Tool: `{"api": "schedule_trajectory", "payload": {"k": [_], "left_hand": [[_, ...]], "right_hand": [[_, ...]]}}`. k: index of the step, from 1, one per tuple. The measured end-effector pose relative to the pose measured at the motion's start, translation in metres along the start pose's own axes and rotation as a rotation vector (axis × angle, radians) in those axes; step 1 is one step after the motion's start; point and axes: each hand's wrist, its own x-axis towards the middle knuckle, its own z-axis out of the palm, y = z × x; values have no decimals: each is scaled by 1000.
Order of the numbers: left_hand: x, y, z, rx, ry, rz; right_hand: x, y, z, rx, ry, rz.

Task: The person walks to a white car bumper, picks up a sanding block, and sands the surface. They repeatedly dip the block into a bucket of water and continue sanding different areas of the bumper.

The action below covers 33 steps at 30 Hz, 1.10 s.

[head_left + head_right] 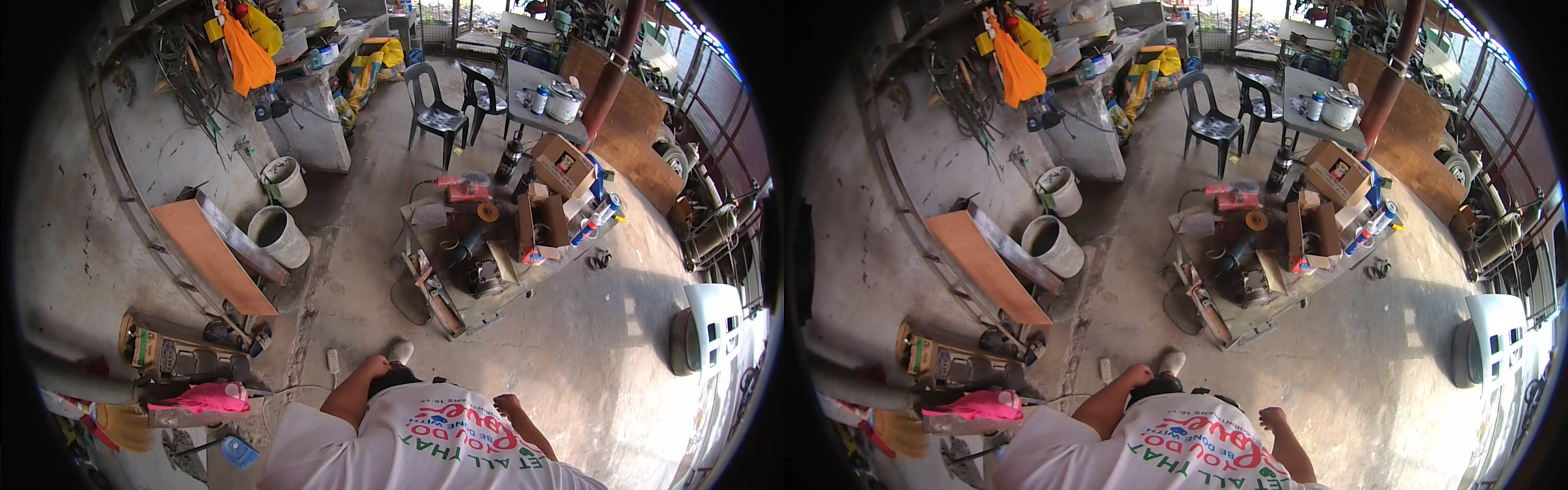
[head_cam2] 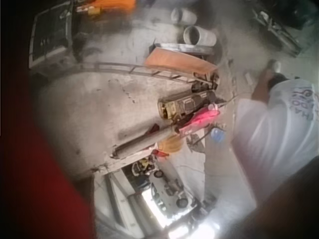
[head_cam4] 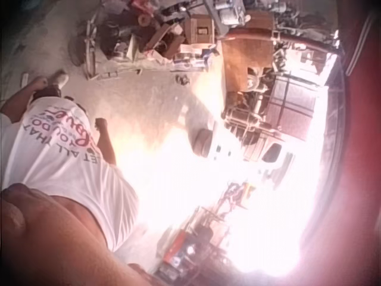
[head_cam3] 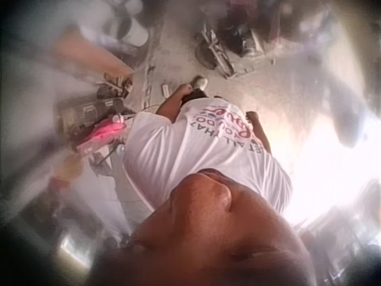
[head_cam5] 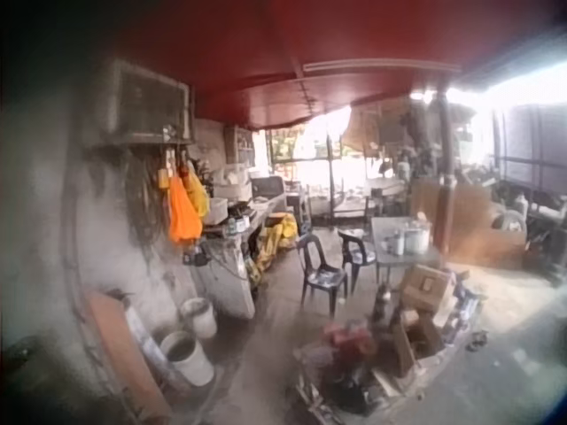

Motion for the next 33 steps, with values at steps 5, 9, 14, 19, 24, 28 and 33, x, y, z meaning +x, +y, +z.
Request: {"api": "schedule_trajectory", "payload": {"k": [5,9,14,19,24,28,33], "left_hand": [[-2,0,-11,31,3,13],[2,19,-21,48,-19,13],[-9,19,-28,57,-55,60],[2,47,-11,98,-142,272],[25,65,-21,144,-168,304],[31,88,-36,183,-249,303],[42,100,-49,248,-349,387]], "right_hand": [[3,-1,4,25,-7,-6],[17,-1,-5,-97,12,-16],[26,-22,-7,-507,9,-130],[37,21,-9,-442,199,-119],[35,38,8,-308,159,-60],[16,63,28,-251,240,-34],[-7,72,28,-200,291,32]]}}
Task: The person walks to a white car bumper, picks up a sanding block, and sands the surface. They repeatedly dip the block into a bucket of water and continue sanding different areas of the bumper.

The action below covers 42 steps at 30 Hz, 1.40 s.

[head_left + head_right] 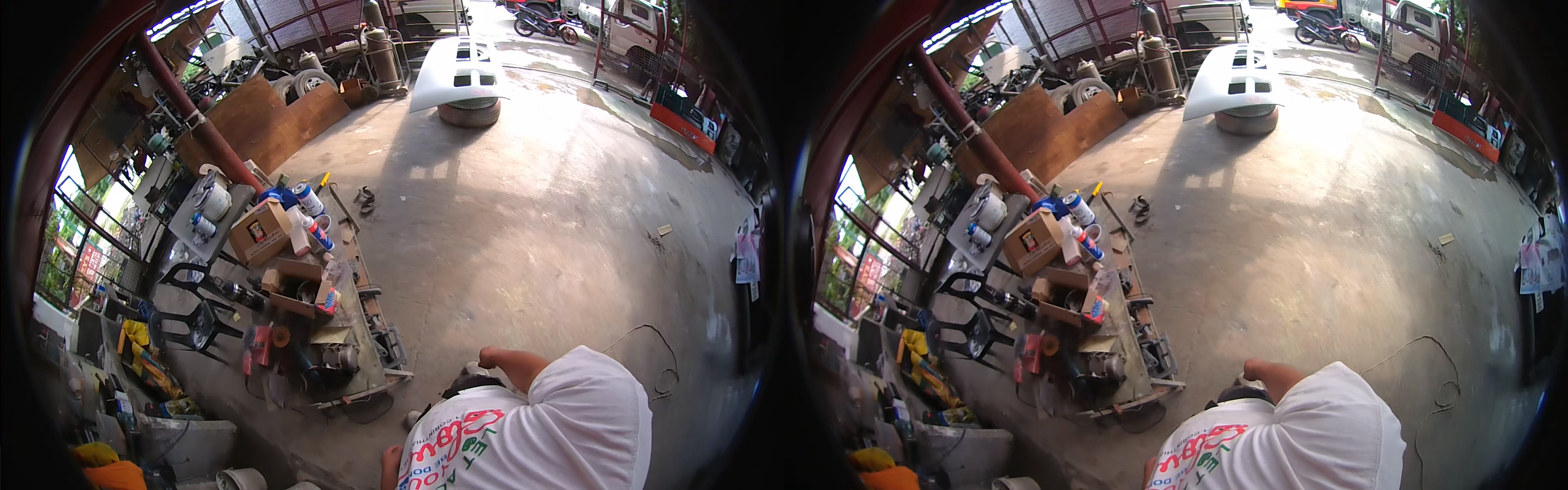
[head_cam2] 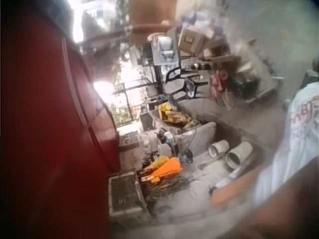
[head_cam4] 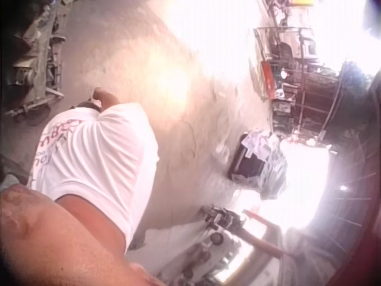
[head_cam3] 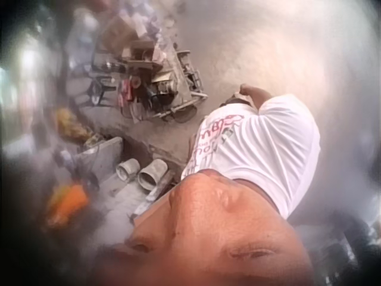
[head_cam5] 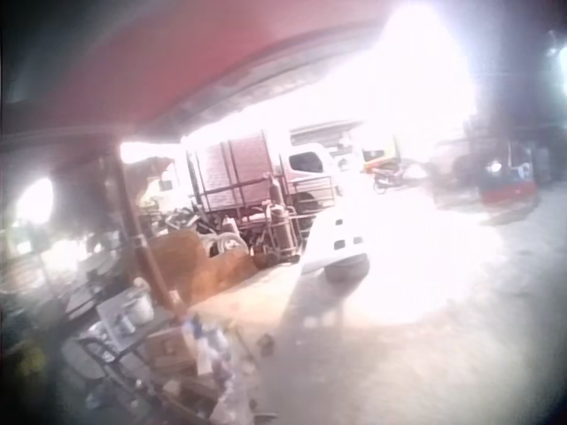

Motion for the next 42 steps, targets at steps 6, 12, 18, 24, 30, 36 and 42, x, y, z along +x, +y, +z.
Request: {"api": "schedule_trajectory", "payload": {"k": [6,12,18,24,30,36,42], "left_hand": [[25,-6,13,39,-9,59],[50,-21,17,110,-55,120],[64,-13,25,175,-77,166],[68,-12,13,241,-60,162],[73,-6,9,313,-56,193],[77,-6,12,342,-110,247],[75,-8,9,322,-5,127]], "right_hand": [[-11,-4,-7,64,-28,46],[-14,-5,0,112,-37,61],[-12,13,-1,121,8,76],[-17,14,2,143,50,73],[-18,17,6,137,20,87],[-24,21,4,162,5,109],[-33,2,-10,175,-50,128]]}}
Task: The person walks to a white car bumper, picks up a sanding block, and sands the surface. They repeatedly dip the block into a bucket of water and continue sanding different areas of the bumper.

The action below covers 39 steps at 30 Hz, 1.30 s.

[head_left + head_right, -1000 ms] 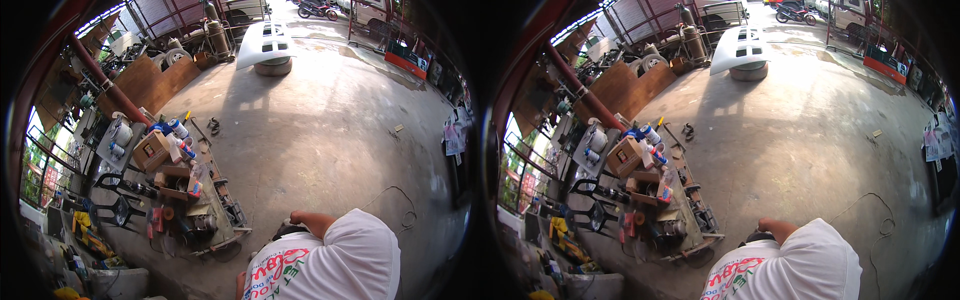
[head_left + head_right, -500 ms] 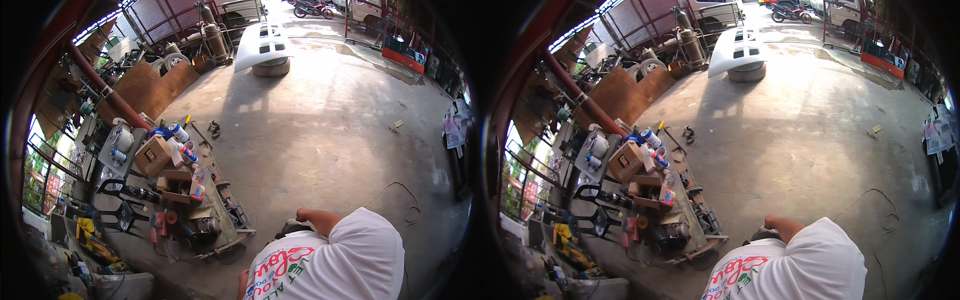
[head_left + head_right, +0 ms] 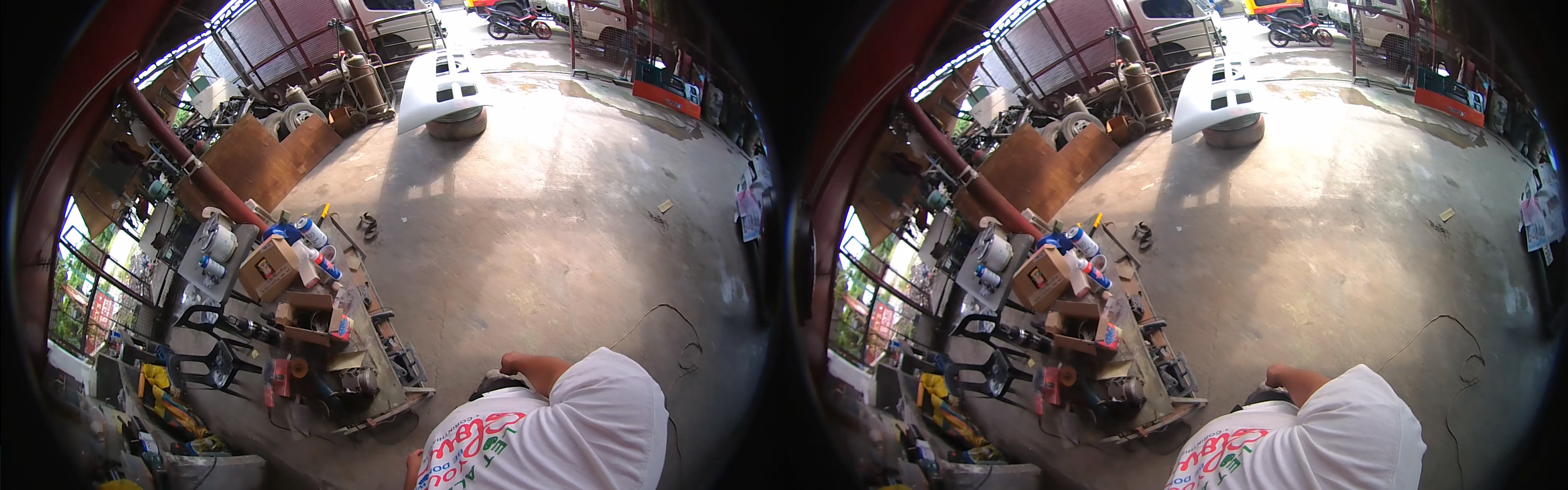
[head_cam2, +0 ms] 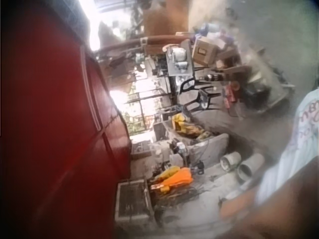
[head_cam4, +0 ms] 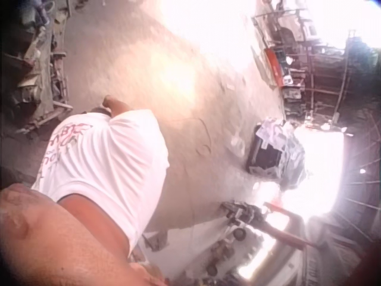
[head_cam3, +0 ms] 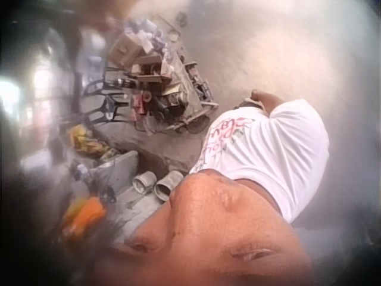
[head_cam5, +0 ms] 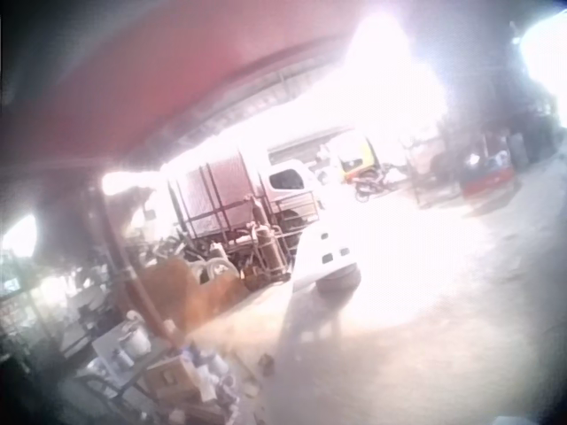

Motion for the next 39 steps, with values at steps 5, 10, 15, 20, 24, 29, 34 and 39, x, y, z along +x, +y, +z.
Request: {"api": "schedule_trajectory", "payload": {"k": [5,10,15,20,24,29,34,39], "left_hand": [[3,7,13,-90,11,-27],[-11,14,8,-186,-21,-90],[-15,23,6,-235,-13,-86],[-38,17,-6,-222,-42,-145],[-32,40,-4,-63,-7,-113],[-43,36,-2,-138,-34,-239],[-45,26,2,-104,36,-201],[-48,34,4,-176,15,-295]], "right_hand": [[11,10,2,-63,51,-33],[17,8,6,-41,47,-28],[13,15,-3,-55,7,-25],[-4,-3,-2,-58,-88,-11],[12,20,1,-29,-51,-7],[17,16,9,-16,-66,-29],[21,8,8,-80,-55,-63],[13,9,3,-63,-73,-81]]}}
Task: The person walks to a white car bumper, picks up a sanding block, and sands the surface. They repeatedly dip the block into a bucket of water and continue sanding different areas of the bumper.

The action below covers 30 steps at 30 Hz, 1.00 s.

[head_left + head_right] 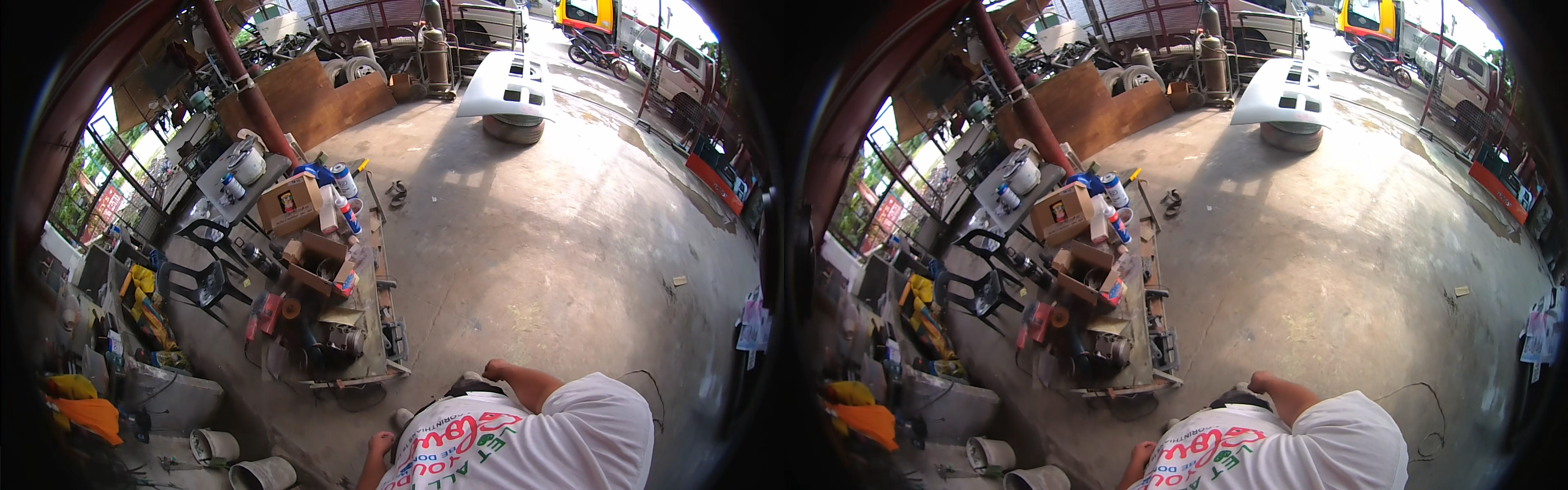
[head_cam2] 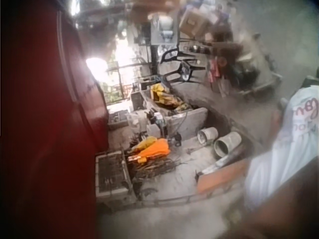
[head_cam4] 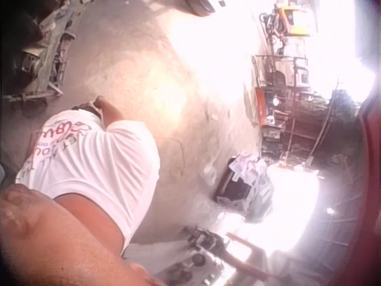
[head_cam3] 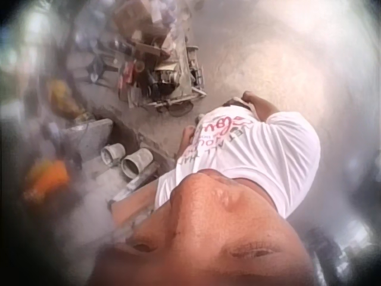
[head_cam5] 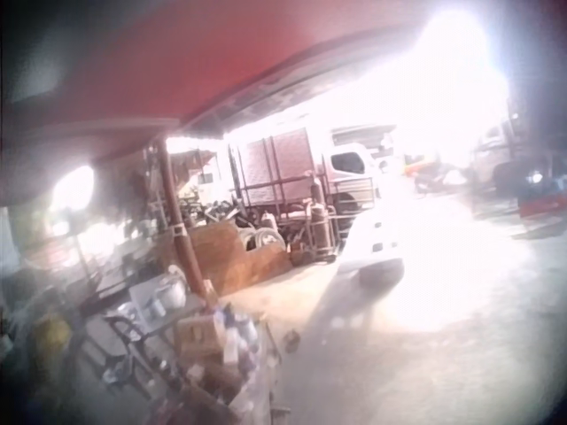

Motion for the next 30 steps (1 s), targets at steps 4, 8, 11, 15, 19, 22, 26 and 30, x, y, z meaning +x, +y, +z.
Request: {"api": "schedule_trajectory", "payload": {"k": [4,8,11,15,19,22,26,30], "left_hand": [[-1,-6,10,-30,27,39],[-3,-19,26,-53,47,-2],[-1,-17,24,-142,48,-48],[-18,-33,17,-180,129,-139],[-41,-49,45,-291,235,-148],[-54,-72,63,-354,294,-182],[-75,-102,79,-449,361,-254],[-94,-164,75,-531,396,-359]], "right_hand": [[4,-2,-7,-71,-10,-31],[20,-5,-15,-141,-78,-6],[26,-2,-20,-46,-93,31],[25,-24,-2,75,-169,47],[26,-43,3,20,-253,72],[45,-69,-7,-88,-296,0],[57,-120,-23,-279,-230,-85],[55,-190,2,-262,-232,-140]]}}
